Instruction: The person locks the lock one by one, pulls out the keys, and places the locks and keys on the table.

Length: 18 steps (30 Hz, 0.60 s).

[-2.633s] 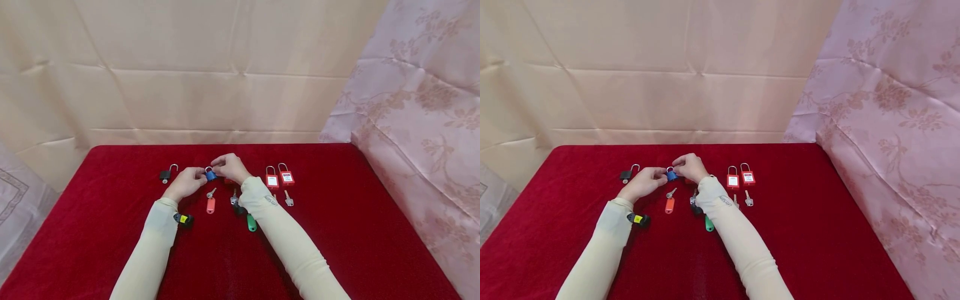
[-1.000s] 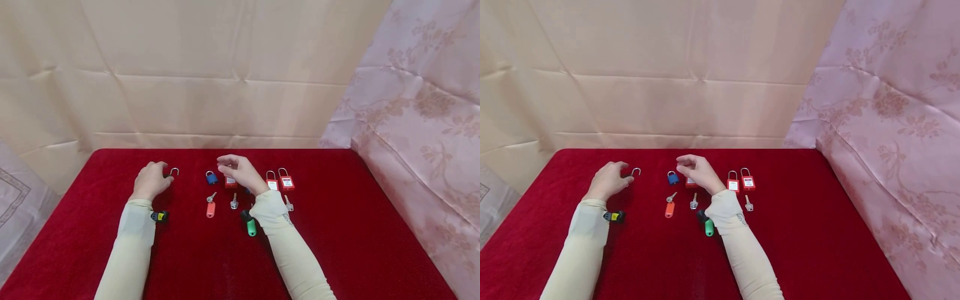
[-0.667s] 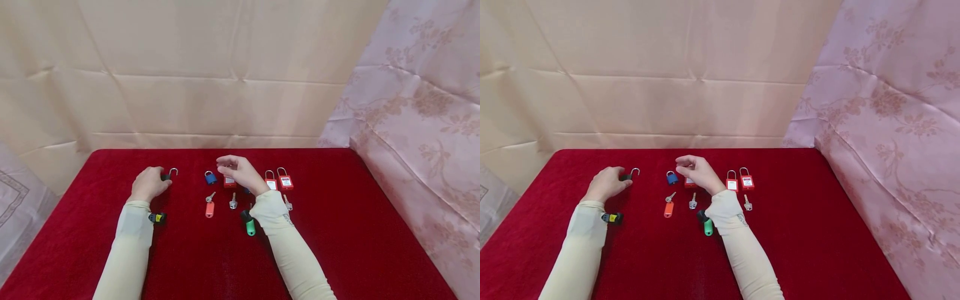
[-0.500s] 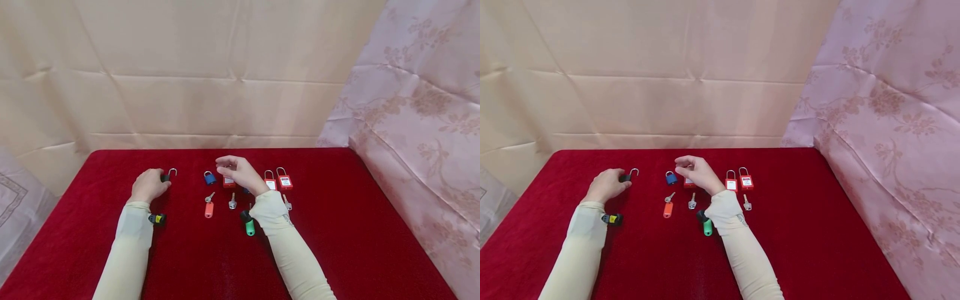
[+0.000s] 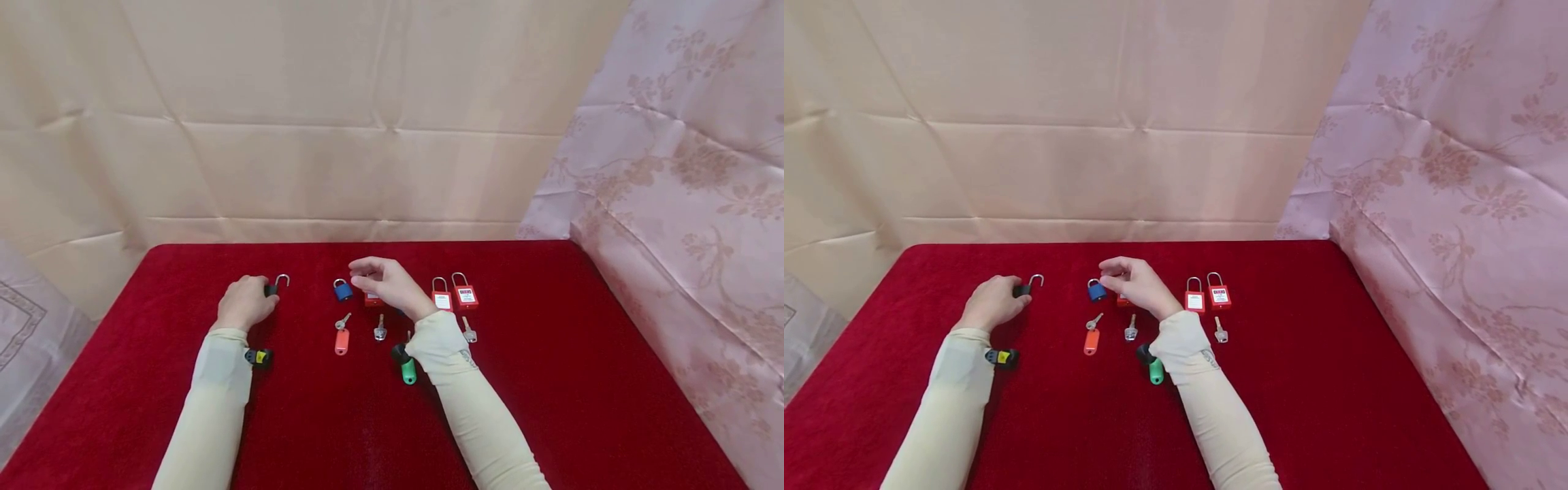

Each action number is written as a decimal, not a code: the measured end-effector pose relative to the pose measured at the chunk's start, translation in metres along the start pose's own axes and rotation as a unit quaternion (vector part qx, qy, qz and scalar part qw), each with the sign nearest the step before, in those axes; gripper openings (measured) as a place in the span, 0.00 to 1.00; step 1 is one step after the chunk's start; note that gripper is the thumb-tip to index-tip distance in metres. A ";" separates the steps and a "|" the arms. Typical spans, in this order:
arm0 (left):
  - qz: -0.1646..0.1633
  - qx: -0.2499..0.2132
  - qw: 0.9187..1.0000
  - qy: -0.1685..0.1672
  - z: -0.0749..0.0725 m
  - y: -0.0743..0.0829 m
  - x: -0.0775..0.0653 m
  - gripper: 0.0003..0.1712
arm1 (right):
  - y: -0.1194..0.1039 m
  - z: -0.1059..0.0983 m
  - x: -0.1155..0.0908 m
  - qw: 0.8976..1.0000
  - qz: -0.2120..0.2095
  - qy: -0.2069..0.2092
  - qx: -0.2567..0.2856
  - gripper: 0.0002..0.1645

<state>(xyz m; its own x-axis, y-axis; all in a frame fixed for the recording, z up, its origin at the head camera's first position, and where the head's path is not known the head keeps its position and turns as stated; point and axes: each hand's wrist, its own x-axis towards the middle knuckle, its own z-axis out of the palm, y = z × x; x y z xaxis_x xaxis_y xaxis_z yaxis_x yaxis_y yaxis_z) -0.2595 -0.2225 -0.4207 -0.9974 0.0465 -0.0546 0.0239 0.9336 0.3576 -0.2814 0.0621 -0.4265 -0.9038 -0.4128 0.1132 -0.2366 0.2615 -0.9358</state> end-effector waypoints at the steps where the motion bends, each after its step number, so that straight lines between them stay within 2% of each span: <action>1: 0.000 0.001 1.000 -0.001 0.000 0.000 0.000 0.25 | 0.000 0.001 0.000 1.000 -0.001 -0.004 -0.001 0.20; 9: 0.000 0.007 1.000 0.011 -0.001 0.000 0.000 0.25 | 0.003 0.005 0.000 1.000 0.006 -0.016 -0.003 0.24; 18: 0.003 -0.025 0.999 0.022 0.004 0.001 0.003 0.25 | 0.006 0.010 -0.002 0.999 0.020 -0.036 -0.010 0.25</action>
<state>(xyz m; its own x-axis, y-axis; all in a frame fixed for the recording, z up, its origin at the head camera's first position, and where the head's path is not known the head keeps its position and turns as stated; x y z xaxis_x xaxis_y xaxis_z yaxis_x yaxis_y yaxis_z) -0.2621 -0.2199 -0.4239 -0.9994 0.0342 -0.0113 0.0267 0.9146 0.4034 -0.2778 0.0562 -0.4356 -0.8854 -0.4621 0.0504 -0.2078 0.2965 -0.9321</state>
